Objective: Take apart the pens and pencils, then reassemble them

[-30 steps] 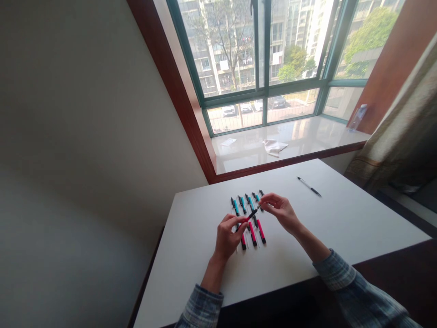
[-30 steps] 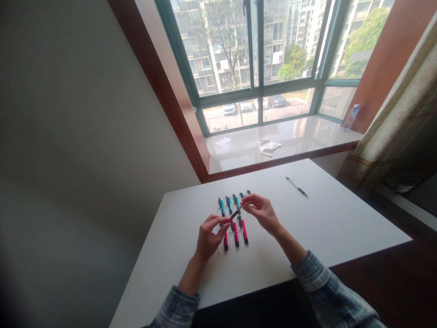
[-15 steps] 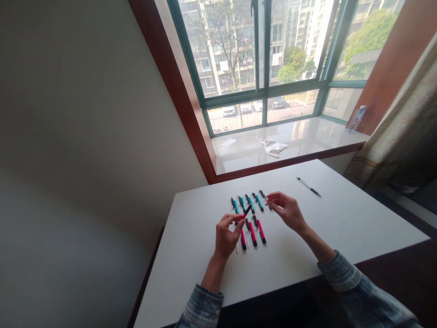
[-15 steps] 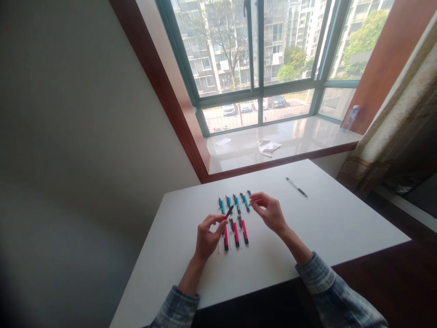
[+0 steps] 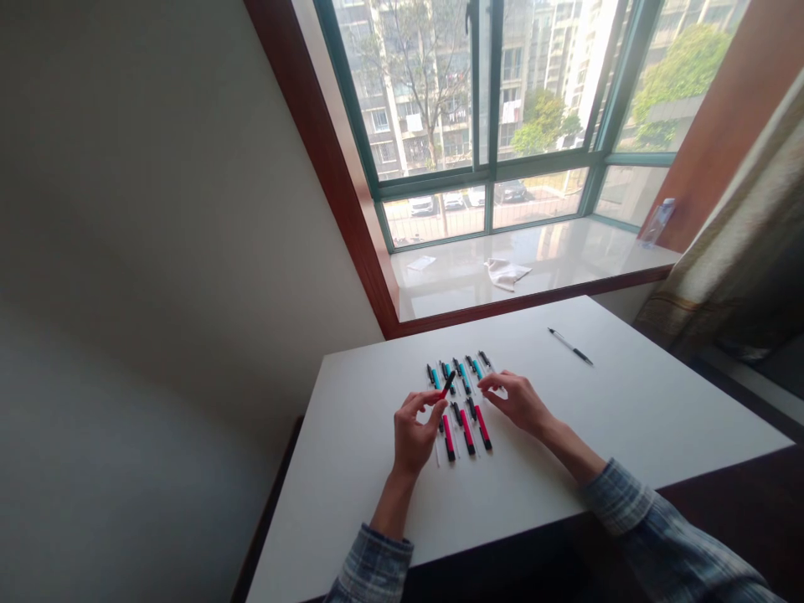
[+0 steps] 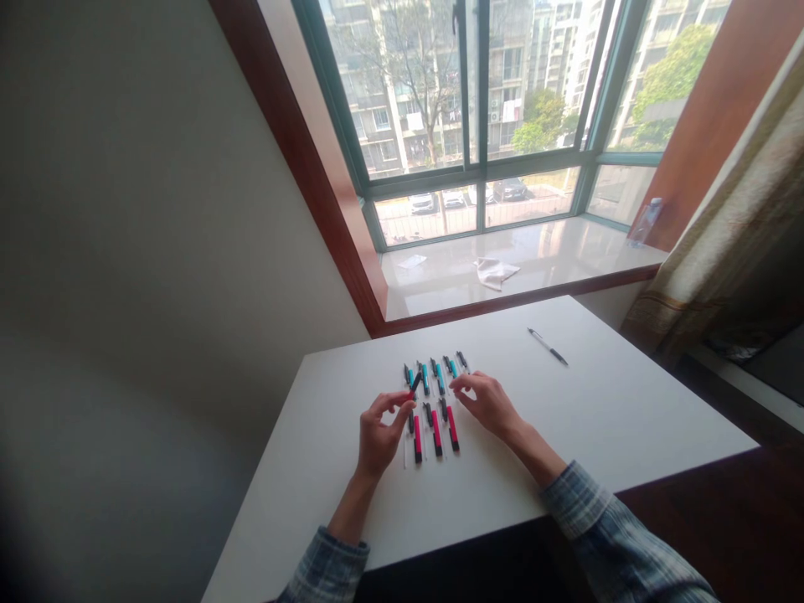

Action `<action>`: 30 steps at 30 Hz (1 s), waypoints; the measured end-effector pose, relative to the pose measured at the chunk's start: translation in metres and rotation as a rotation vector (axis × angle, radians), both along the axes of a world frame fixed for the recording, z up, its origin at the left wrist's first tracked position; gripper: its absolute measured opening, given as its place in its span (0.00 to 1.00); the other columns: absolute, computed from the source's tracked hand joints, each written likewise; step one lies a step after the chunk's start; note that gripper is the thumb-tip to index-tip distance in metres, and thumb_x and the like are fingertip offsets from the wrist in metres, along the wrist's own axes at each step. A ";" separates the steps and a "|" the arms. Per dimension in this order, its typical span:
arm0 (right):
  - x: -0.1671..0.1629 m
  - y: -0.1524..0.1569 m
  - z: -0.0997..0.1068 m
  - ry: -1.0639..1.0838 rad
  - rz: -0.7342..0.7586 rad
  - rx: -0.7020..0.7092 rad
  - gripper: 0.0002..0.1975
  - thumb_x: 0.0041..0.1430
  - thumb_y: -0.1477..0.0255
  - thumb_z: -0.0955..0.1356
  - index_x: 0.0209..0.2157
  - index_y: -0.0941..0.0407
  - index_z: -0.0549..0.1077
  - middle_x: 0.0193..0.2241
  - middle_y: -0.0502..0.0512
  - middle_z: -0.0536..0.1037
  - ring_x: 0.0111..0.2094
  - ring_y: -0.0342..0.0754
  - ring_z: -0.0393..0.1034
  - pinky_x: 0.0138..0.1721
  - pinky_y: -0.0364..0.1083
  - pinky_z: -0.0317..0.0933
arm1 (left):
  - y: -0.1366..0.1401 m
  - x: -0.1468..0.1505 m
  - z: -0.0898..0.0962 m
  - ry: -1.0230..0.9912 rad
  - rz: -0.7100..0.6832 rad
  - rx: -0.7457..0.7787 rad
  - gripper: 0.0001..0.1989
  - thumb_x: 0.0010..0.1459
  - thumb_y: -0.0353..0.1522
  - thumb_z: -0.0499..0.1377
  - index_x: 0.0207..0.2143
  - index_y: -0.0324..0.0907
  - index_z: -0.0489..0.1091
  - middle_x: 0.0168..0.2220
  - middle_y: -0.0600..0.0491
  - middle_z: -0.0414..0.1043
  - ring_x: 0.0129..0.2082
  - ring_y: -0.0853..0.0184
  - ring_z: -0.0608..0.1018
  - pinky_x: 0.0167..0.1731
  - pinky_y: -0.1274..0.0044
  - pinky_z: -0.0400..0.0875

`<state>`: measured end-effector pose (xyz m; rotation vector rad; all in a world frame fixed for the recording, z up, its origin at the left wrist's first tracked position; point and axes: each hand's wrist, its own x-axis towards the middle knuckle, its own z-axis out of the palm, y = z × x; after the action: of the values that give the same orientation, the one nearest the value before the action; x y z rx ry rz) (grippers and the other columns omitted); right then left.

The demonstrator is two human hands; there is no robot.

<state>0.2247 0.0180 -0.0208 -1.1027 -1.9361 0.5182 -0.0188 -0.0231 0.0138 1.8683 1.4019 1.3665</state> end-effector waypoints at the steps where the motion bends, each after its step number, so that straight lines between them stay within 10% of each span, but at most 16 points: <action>1: 0.000 0.000 -0.001 0.000 -0.002 -0.001 0.07 0.64 0.74 0.70 0.42 0.51 0.80 0.36 0.54 0.82 0.36 0.49 0.78 0.39 0.49 0.73 | 0.000 0.000 0.000 -0.001 -0.004 -0.003 0.08 0.62 0.36 0.64 0.42 0.46 0.80 0.36 0.51 0.80 0.35 0.63 0.79 0.36 0.70 0.71; 30: -0.015 -0.019 0.035 0.135 -0.074 -0.071 0.14 0.64 0.57 0.70 0.32 0.53 0.76 0.29 0.53 0.80 0.31 0.50 0.72 0.34 0.48 0.65 | -0.004 0.002 0.001 0.058 -0.061 0.023 0.07 0.62 0.34 0.64 0.42 0.46 0.80 0.37 0.49 0.80 0.38 0.61 0.79 0.38 0.70 0.73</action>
<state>0.2094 -0.0014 0.0141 -1.1495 -1.7650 0.6089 -0.0164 -0.0268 0.0151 1.9634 1.3507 1.3145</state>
